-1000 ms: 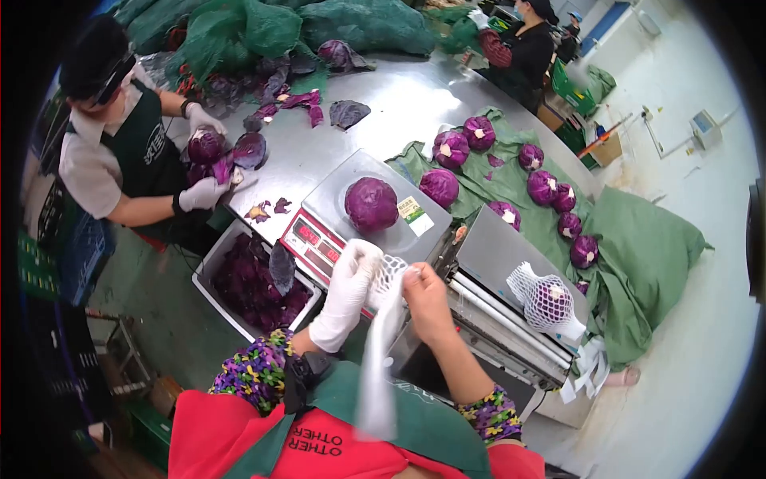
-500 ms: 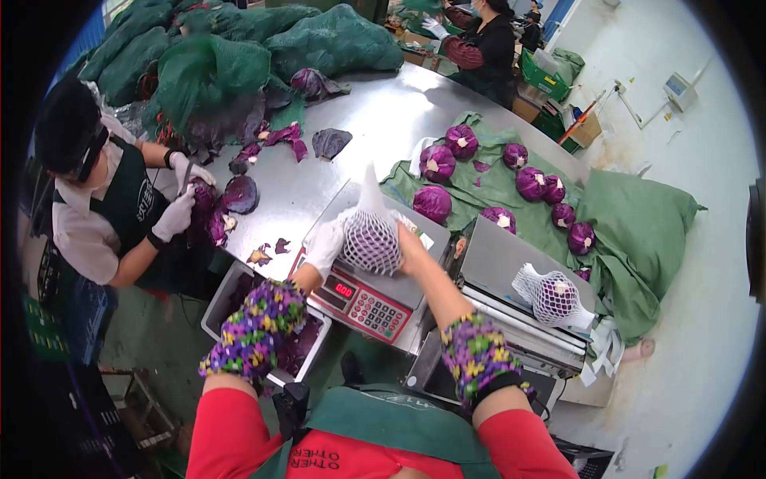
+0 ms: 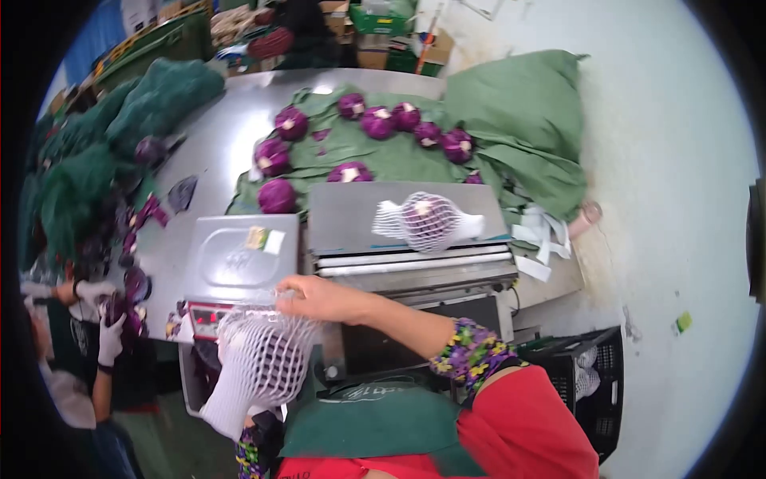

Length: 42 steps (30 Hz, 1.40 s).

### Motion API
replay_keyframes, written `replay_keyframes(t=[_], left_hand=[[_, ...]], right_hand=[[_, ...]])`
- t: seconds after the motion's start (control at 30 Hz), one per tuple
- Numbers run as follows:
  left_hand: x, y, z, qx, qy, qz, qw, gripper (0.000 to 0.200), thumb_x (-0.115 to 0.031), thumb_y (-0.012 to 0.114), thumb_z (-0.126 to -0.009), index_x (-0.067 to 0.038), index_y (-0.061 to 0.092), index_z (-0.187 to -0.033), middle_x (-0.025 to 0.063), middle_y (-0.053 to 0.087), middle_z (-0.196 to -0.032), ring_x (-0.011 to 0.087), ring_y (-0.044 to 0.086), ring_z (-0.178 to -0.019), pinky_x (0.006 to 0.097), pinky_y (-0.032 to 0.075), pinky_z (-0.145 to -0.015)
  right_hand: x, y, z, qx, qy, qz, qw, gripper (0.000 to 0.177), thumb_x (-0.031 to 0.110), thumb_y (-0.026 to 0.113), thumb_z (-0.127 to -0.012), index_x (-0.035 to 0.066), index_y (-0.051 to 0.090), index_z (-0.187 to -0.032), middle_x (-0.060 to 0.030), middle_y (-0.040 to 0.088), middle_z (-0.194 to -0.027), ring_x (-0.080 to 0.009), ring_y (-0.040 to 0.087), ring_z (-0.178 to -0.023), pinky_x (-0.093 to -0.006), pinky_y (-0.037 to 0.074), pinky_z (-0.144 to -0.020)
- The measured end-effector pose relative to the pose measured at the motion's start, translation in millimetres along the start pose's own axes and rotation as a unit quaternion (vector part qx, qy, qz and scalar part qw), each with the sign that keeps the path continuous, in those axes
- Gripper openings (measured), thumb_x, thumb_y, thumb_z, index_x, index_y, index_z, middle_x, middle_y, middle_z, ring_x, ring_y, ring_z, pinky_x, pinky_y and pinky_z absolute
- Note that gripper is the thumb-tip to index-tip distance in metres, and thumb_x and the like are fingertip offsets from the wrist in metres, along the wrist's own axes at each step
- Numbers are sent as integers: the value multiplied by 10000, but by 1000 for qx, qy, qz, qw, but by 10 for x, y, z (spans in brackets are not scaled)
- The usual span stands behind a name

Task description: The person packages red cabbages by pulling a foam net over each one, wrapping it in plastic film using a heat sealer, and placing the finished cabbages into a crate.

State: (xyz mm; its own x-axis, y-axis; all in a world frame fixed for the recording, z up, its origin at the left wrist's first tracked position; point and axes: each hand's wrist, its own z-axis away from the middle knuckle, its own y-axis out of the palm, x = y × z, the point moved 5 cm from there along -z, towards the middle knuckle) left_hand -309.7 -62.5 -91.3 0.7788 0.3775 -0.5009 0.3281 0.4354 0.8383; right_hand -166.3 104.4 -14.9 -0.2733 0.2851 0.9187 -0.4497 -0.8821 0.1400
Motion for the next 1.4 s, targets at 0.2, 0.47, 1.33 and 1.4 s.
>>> replay_keyframes(t=[0.2, 0.47, 1.33, 1.4], left_hand=[[616, 560, 86, 15, 37, -29, 999, 438, -376, 426, -925, -26, 554, -1154, 131, 609, -1120, 271, 587, -1004, 390, 460, -919], [1184, 1480, 38, 77, 55, -72, 993, 439, -368, 423, -926, -17, 554, -1156, 135, 609, -1121, 273, 585, -1009, 386, 451, -933], [2511, 2383, -1971, 175, -9, -409, 895, 771, 5, 488, -715, -96, 226, -1433, 213, 415, -1345, 279, 419, -1242, 400, 330, -1037], [2419, 2515, -1694, 289, 155, -554, 766, 592, -103, 486, -842, -86, 317, -1409, 134, 401, -1385, 216, 361, -1291, 337, 265, -1074]], right_hand=[[417, -1568, 1024, -270, -75, 743, 607, 820, 405, 749, -674, 250, 357, -1377, -194, 458, -1243, -373, 410, -1236, -541, 386, -955], [-344, -3423, 1318, -210, -72, -42, 974, 646, 456, 644, -806, 206, 396, -1348, -130, 495, -1252, -271, 529, -1117, -421, 438, -963], [-301, -3103, 1417, -256, -159, 245, 922, 470, 243, 533, -884, 70, 442, -1312, -186, 500, -1295, -324, 496, -1176, -373, 380, -993], [-286, -2906, 1263, -230, -232, 276, 904, 484, 290, 461, -949, 74, 372, -1373, -172, 511, -1272, -265, 504, -1164, -345, 364, -993]])
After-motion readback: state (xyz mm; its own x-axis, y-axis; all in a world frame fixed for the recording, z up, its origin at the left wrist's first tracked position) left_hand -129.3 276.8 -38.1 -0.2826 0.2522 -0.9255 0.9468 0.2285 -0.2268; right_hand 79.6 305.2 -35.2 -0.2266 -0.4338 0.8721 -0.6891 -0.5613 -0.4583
